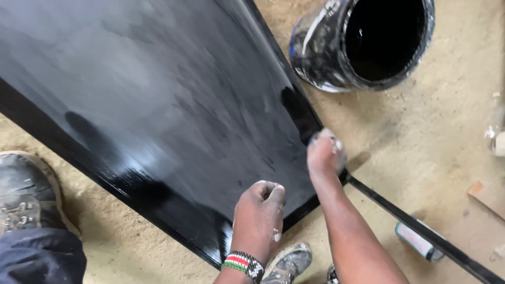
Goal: Painting a black furniture frame using a brush and a bucket of black paint
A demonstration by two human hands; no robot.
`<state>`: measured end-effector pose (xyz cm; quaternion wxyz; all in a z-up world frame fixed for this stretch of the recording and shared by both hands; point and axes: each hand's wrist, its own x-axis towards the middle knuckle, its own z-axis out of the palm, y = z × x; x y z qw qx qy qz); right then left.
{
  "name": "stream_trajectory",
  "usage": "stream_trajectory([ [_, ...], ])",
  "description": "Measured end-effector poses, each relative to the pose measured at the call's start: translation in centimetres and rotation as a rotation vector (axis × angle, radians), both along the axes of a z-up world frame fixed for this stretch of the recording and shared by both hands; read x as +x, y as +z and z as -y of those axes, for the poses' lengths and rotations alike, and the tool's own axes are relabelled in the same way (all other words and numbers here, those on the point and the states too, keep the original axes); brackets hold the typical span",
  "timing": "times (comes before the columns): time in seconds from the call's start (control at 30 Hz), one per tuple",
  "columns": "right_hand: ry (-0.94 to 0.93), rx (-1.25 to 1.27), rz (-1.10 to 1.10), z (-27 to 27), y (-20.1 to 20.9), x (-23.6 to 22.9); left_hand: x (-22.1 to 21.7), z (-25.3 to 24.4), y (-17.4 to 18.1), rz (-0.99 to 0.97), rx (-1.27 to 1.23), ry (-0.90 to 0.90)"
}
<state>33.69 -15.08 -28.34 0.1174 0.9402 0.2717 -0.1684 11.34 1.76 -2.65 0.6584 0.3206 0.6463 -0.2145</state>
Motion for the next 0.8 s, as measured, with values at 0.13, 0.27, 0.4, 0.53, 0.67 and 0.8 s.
stream_trajectory([
  [0.13, -0.132, -0.218, 0.057, 9.0, -0.3, 1.3, 1.1, 0.5, 0.8, 0.020, -0.079, 0.104],
  [0.27, -0.270, -0.278, 0.114, 15.0, -0.3, 0.7, 0.8, 2.8, -0.4, 0.045, -0.046, 0.057],
  [0.4, -0.172, -0.257, 0.216, 17.8, -0.7, -0.6, 0.7, 3.8, -0.5, 0.024, -0.105, 0.084],
  [0.53, -0.326, -0.385, 0.092, 23.7, 0.8, -3.5, -0.3, 5.1, -0.8, 0.080, -0.007, -0.025],
  [0.67, -0.586, -0.333, 0.068, 31.1, 0.2, -8.0, -0.5, 5.7, -2.2, 0.160, 0.121, -0.033],
  [0.8, -0.514, 0.066, 0.265, 21.3, 2.3, -6.7, -1.2, 6.4, -2.3, 0.087, -0.030, -0.021],
])
